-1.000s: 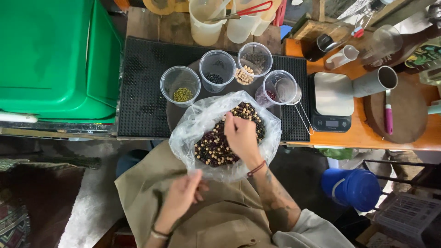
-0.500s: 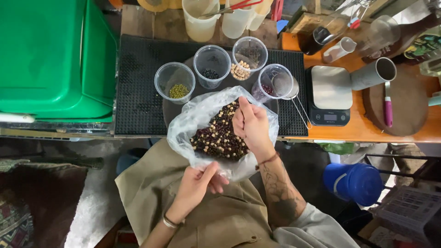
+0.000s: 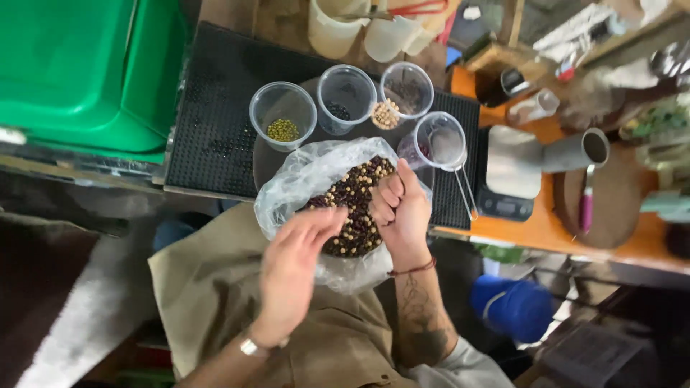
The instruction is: The person sits and sorts a mixture of seeds from a plastic bag into several small plastic cups. They use their hands to pick out specific seeds and place them into the cups, occasionally holding a handful of seeds to inspect them.
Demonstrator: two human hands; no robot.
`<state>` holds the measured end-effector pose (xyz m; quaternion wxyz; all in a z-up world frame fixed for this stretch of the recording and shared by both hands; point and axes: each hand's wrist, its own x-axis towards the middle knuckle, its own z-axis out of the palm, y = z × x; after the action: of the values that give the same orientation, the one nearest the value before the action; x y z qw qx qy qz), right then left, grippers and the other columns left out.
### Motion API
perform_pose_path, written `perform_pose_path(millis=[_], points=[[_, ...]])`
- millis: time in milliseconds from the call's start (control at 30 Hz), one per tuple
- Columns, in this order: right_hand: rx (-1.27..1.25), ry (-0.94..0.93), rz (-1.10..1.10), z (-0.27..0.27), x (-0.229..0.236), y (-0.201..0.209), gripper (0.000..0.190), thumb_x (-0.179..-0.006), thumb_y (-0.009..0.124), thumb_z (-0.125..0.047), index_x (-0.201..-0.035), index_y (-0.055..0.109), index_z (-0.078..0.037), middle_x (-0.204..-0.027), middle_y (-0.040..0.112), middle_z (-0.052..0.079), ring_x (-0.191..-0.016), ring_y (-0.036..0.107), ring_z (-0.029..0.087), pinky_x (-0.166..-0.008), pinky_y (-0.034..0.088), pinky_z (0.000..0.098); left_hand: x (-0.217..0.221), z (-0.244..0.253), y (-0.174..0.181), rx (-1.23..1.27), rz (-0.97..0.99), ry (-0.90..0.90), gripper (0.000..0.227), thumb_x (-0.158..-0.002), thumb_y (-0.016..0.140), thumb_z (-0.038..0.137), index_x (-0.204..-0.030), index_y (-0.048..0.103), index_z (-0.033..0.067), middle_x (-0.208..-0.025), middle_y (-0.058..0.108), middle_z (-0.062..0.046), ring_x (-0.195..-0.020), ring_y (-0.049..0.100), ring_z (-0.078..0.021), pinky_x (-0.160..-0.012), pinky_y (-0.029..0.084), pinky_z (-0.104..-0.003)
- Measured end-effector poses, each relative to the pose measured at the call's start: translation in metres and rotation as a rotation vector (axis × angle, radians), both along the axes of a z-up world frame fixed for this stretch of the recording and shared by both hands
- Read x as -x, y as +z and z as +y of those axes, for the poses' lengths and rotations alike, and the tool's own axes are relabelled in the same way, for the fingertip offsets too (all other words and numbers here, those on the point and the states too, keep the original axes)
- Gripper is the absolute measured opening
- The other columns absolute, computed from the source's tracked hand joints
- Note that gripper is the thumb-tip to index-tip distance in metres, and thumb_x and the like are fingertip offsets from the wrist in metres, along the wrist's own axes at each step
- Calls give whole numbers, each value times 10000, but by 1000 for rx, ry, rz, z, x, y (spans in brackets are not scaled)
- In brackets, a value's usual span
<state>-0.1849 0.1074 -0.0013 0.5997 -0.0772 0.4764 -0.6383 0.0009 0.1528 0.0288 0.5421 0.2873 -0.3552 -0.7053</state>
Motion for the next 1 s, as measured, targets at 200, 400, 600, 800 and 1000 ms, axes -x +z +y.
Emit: perform_pose_path(millis=[200,400,600,800,1000], points=[[118,-68,-91,9,-6,25,518,-1111,451,-321,-625,329,-195,-539,221,-66,-367,208,76,-319,168,207,82,-12,-21,-386,370,115,530,-1081,344,389,-1403,583,43,-1483,597,-151,-1459,464,-320,-1261,182,-494],[211,-157,114,15,-28,19,540,-1108,457,-366,-618,353,-164,-535,250,-20,-375,246,130,-328,210,249,98,-23,-17,-544,558,125,545,-1081,309,363,-1409,583,25,-1483,594,-176,-1457,459,-334,-1251,164,-523],[341,-158,256,22,-41,14,532,-1115,437,-350,-637,414,-119,-536,363,59,-437,399,202,-403,359,278,94,-23,-21,-626,655,148,530,-1075,349,350,-1390,601,6,-1437,616,-191,-1394,500,-325,-1210,241,-500],[448,-155,350,25,-35,0,588,-1125,376,-396,-626,447,-93,-584,480,171,-572,543,316,-622,491,374,89,-22,-21,-682,721,116,517,-1069,388,337,-1372,618,-14,-1390,638,-207,-1331,541,-317,-1169,318,-477],[494,-160,458,25,-49,13,619,-1094,326,-505,-655,525,-117,-691,617,183,-813,668,316,-874,519,395,84,-21,-20,-736,782,85,504,-1063,428,324,-1353,636,-33,-1343,660,-222,-1268,582,-309,-1129,395,-453]])
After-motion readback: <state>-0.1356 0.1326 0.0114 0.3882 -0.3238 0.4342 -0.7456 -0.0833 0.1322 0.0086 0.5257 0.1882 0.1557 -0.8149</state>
